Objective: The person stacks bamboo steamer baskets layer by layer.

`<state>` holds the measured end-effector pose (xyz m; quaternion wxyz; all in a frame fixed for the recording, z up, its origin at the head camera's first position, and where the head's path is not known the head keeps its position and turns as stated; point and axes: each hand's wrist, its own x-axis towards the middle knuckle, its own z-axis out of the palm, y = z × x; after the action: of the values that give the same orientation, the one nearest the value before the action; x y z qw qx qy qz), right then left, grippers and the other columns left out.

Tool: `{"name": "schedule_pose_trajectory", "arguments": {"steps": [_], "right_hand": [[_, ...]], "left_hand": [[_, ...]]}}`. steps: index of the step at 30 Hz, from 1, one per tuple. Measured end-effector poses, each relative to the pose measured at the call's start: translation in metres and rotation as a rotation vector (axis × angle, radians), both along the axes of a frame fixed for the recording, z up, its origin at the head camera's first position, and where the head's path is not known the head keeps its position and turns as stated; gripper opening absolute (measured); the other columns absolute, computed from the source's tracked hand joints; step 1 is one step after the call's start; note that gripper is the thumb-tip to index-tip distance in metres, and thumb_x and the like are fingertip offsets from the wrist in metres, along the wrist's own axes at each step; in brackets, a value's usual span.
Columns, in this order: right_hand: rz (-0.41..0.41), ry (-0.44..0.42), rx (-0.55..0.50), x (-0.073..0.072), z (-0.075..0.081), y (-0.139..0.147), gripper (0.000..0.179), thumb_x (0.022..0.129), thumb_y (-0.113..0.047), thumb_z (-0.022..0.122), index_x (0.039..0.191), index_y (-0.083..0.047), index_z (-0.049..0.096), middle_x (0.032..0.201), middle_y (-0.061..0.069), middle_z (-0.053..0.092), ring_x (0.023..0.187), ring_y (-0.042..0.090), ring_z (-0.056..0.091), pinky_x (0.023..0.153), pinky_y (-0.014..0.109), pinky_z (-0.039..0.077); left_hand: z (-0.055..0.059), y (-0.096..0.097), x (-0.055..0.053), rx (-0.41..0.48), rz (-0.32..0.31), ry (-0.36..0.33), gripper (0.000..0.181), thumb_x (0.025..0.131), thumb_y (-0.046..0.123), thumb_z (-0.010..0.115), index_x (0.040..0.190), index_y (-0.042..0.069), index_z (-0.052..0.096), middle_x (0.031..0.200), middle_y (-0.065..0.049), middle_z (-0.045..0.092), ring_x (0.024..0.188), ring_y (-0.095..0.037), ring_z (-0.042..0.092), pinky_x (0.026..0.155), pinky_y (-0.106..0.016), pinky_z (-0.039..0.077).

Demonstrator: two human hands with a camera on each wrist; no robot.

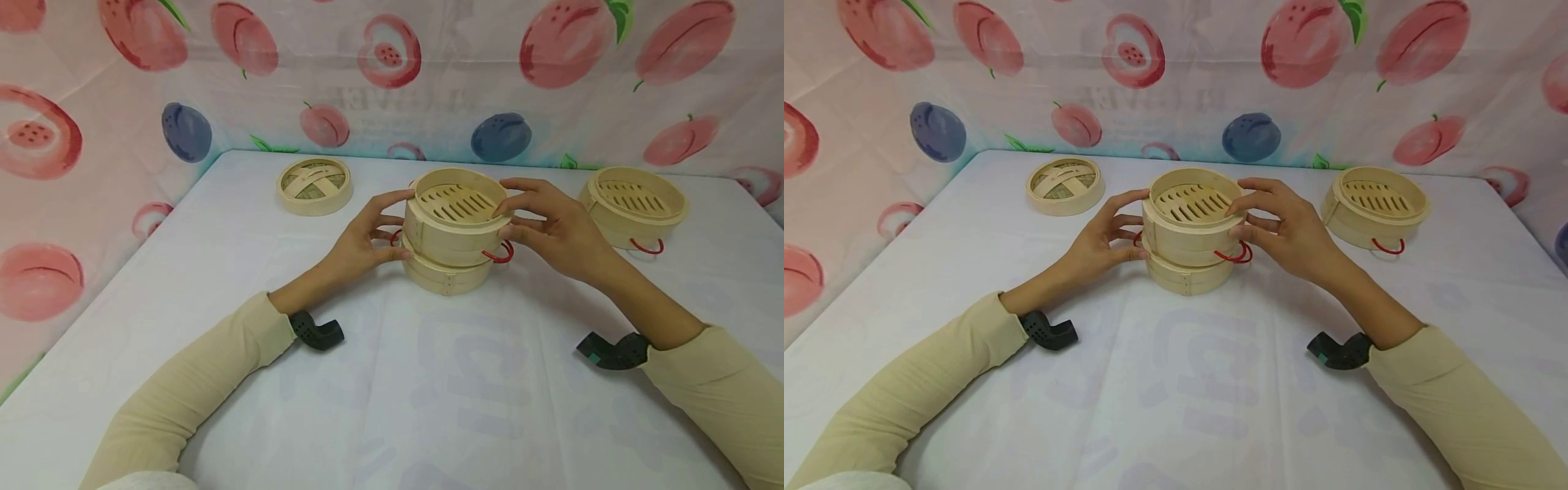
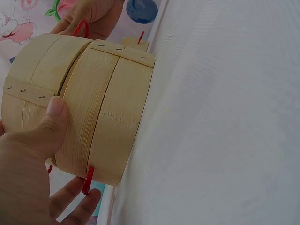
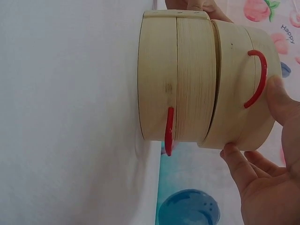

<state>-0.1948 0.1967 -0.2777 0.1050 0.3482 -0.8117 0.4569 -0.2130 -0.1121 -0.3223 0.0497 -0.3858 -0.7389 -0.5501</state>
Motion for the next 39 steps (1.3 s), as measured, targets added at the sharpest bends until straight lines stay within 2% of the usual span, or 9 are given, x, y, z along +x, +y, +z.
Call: {"name": "schedule_pose_trajectory", "arguments": {"steps": [2, 5, 12, 15, 21, 32, 39], "right_hand": [[0.003, 0.000, -0.002, 0.000, 0.000, 0.000, 0.026, 0.079, 0.012, 0.070, 0.101, 0.001, 0.066, 0.134, 0.013, 0.049, 0.124, 0.026, 0.046, 0.087, 0.022, 0.047], [0.006, -0.003, -0.006, 0.001, 0.000, 0.000, 0.026, 0.079, 0.013, 0.070, 0.101, 0.000, 0.066, 0.134, 0.013, 0.049, 0.124, 0.024, 0.047, 0.086, 0.022, 0.048], [0.002, -0.012, -0.003, 0.002, 0.001, 0.000, 0.027, 0.078, 0.012, 0.072, 0.101, -0.001, 0.067, 0.134, 0.012, 0.049, 0.123, 0.025, 0.047, 0.085, 0.021, 0.048], [-0.004, -0.021, 0.001, 0.002, 0.001, 0.000, 0.026, 0.078, 0.011, 0.072, 0.100, -0.001, 0.067, 0.134, 0.011, 0.049, 0.123, 0.024, 0.047, 0.086, 0.021, 0.048], [-0.014, -0.040, 0.009, 0.002, 0.002, 0.000, 0.025, 0.078, 0.010, 0.073, 0.100, -0.002, 0.068, 0.134, 0.009, 0.049, 0.123, 0.023, 0.047, 0.086, 0.021, 0.048], [-0.030, -0.018, 0.049, 0.002, 0.003, 0.002, 0.026, 0.077, 0.007, 0.074, 0.101, -0.004, 0.070, 0.136, 0.007, 0.048, 0.124, 0.024, 0.045, 0.085, 0.018, 0.047], [-0.016, -0.019, 0.029, 0.002, 0.003, 0.001, 0.027, 0.076, 0.009, 0.074, 0.100, -0.003, 0.070, 0.135, 0.009, 0.049, 0.123, 0.020, 0.046, 0.085, 0.019, 0.048]], "left_hand": [[-0.006, -0.001, -0.005, 0.000, 0.004, 0.005, 0.082, 0.076, -0.002, 0.078, 0.144, 0.012, 0.034, 0.150, 0.006, 0.033, 0.116, -0.023, 0.055, 0.086, -0.042, 0.051], [-0.007, -0.002, -0.006, -0.005, 0.009, 0.005, 0.082, 0.077, 0.000, 0.079, 0.144, 0.014, 0.034, 0.149, 0.009, 0.034, 0.116, -0.020, 0.056, 0.085, -0.040, 0.051], [0.012, 0.002, 0.011, 0.001, 0.010, -0.005, 0.076, 0.077, -0.008, 0.076, 0.140, 0.002, 0.034, 0.149, -0.011, 0.034, 0.114, -0.034, 0.055, 0.086, -0.052, 0.049], [0.017, 0.002, 0.015, 0.001, 0.005, -0.005, 0.076, 0.077, -0.010, 0.075, 0.139, -0.001, 0.033, 0.148, -0.015, 0.034, 0.114, -0.037, 0.055, 0.086, -0.054, 0.048], [0.018, 0.002, 0.015, 0.010, -0.005, 0.002, 0.076, 0.076, -0.010, 0.075, 0.140, -0.002, 0.033, 0.148, -0.018, 0.034, 0.113, -0.039, 0.055, 0.085, -0.054, 0.049], [0.017, 0.002, 0.014, 0.010, -0.009, 0.033, 0.075, 0.076, -0.011, 0.075, 0.139, -0.003, 0.033, 0.146, -0.019, 0.034, 0.112, -0.039, 0.055, 0.086, -0.053, 0.048], [0.018, 0.002, 0.014, 0.005, -0.005, 0.033, 0.075, 0.076, -0.011, 0.074, 0.139, -0.004, 0.034, 0.147, -0.019, 0.034, 0.112, -0.039, 0.056, 0.086, -0.053, 0.049]]}}
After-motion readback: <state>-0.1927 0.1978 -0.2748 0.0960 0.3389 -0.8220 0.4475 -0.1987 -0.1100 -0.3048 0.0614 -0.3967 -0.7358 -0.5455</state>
